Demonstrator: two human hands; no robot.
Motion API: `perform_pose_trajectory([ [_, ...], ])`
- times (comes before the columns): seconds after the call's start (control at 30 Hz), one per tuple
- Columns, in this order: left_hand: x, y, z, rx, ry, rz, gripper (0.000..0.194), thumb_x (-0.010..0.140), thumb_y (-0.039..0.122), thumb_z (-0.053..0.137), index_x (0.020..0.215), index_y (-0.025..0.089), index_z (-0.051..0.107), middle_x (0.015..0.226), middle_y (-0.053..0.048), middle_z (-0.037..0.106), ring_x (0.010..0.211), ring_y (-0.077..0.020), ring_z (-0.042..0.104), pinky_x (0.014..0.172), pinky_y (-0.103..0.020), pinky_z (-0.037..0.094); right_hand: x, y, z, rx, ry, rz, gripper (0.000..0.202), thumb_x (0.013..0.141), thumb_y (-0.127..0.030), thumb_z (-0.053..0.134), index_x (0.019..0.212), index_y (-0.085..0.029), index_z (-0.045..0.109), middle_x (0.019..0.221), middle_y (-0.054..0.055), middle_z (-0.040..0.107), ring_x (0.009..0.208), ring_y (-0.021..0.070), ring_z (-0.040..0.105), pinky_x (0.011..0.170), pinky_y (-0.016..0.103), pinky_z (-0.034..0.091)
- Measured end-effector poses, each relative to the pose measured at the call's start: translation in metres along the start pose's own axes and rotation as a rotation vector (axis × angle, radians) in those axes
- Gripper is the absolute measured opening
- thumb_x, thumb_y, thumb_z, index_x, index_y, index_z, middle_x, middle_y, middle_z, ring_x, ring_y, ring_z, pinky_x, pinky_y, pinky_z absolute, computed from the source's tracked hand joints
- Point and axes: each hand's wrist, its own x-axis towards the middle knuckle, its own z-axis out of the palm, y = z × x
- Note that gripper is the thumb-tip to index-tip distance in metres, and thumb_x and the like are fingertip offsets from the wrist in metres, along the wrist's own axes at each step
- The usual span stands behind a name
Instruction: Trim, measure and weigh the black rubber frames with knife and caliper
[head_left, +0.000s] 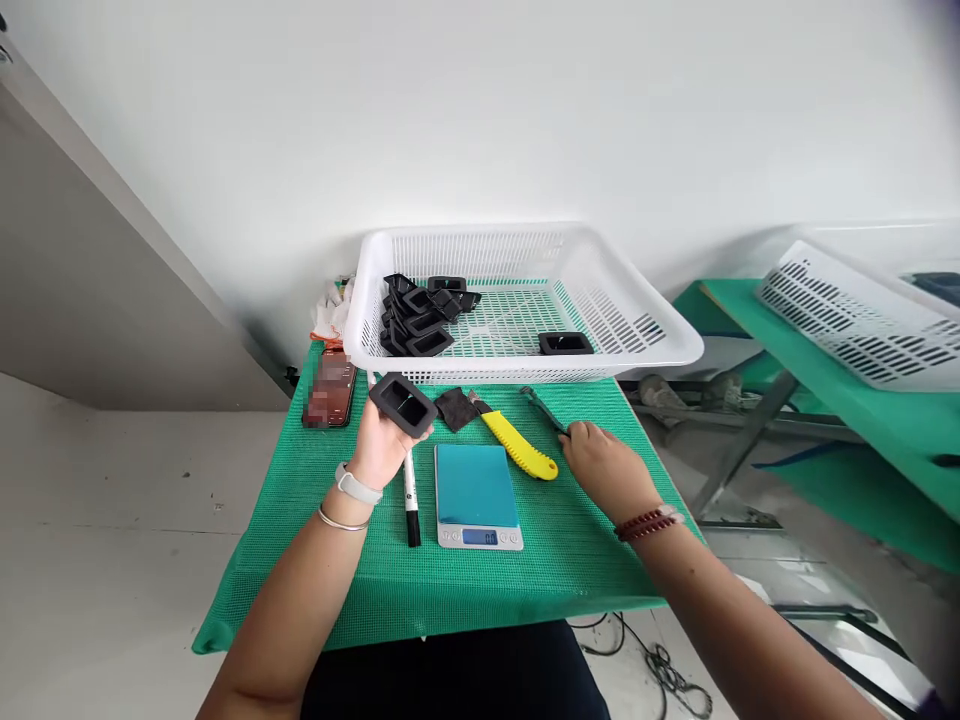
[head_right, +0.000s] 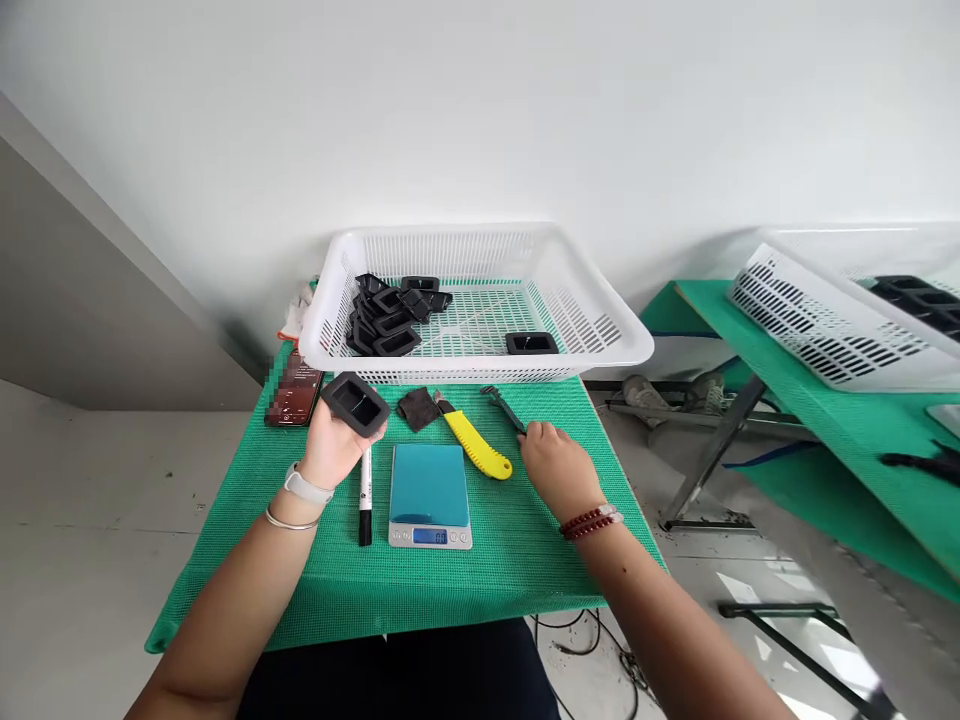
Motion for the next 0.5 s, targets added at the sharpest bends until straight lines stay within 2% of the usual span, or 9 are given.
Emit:
perform_pose_trajectory([
  [0.1, 0.0, -0.002, -0.001, 0.082, -0.054, -0.001, 0.047, 0.093, 0.059, 0.045, 0.092, 0.016, 0.064, 0.071, -0.004, 0.063, 0.052, -0.0128, 0.056, 0.042, -0.024, 0.043, -0.001, 0.005, -0.002, -0.027, 0.007, -0.015, 0.011, 0.088, -0.011, 0.046, 0.084, -0.015, 0.056, 0.08, 0.015, 0.066, 0.07, 0.0245, 0.063, 0.057, 0.032, 0.039],
  [0.17, 0.0, -0.004, -0.003, 0.121, -0.104, -0.025, 0.048, 0.092, 0.061, 0.046, 0.09, 0.017, 0.065, 0.067, -0.003, 0.06, 0.045, -0.009, 0.047, 0.039, -0.021, 0.036, -0.004, 0.01, -0.004, -0.035, 0.017, -0.01, 0.016, 0.088, -0.008, 0.044, 0.092, -0.014, 0.058, 0.082, 0.014, 0.068, 0.068, 0.0237, 0.064, 0.055, 0.032, 0.038],
  [0.23, 0.0, -0.005, -0.005, 0.141, -0.103, -0.029, 0.043, 0.091, 0.058, 0.051, 0.087, 0.018, 0.066, 0.066, -0.002, 0.059, 0.047, -0.0087, 0.047, 0.04, -0.021, 0.037, -0.008, 0.012, -0.007, -0.03, 0.057, -0.005, 0.023, 0.091, -0.01, 0.039, 0.102, -0.014, 0.058, 0.085, 0.013, 0.07, 0.066, 0.023, 0.064, 0.053, 0.032, 0.038],
  [0.3, 0.0, -0.008, -0.007, 0.158, -0.081, -0.009, 0.038, 0.09, 0.055, 0.056, 0.085, 0.02, 0.067, 0.066, -0.001, 0.06, 0.051, -0.0101, 0.051, 0.042, -0.021, 0.041, -0.012, 0.009, -0.013, 0.004, 0.174, -0.042, 0.024, 0.095, -0.015, 0.037, 0.106, -0.014, 0.058, 0.085, 0.012, 0.071, 0.067, 0.0225, 0.065, 0.053, 0.031, 0.038],
  [0.37, 0.001, -0.01, -0.008, 0.169, -0.06, 0.015, 0.032, 0.089, 0.052, 0.06, 0.088, 0.021, 0.069, 0.07, -0.001, 0.064, 0.058, -0.0119, 0.057, 0.048, -0.023, 0.047, -0.014, -0.003, -0.022, 0.069, 0.332, -0.182, 0.022, 0.098, -0.023, 0.039, 0.103, -0.015, 0.059, 0.081, 0.01, 0.071, 0.069, 0.0215, 0.066, 0.054, 0.03, 0.04],
  [0.4, 0.001, -0.012, -0.009, 0.174, -0.054, 0.027, 0.029, 0.088, 0.05, 0.061, 0.091, 0.022, 0.07, 0.074, -0.001, 0.066, 0.062, -0.0127, 0.06, 0.051, -0.023, 0.05, -0.013, -0.012, -0.028, 0.11, 0.372, -0.293, 0.022, 0.099, -0.028, 0.041, 0.1, -0.015, 0.059, 0.08, 0.009, 0.07, 0.069, 0.0206, 0.065, 0.055, 0.03, 0.041],
  [0.5, 0.002, -0.015, -0.011, 0.2, -0.045, 0.071, 0.02, 0.088, 0.041, 0.065, 0.091, 0.022, 0.071, 0.078, -0.001, 0.069, 0.069, -0.0141, 0.064, 0.057, -0.024, 0.054, -0.007, -0.044, -0.044, 0.229, 0.378, -0.499, 0.044, 0.1, -0.053, 0.038, 0.078, -0.018, 0.054, 0.063, 0.003, 0.059, 0.053, 0.0162, 0.053, 0.049, 0.029, 0.036],
])
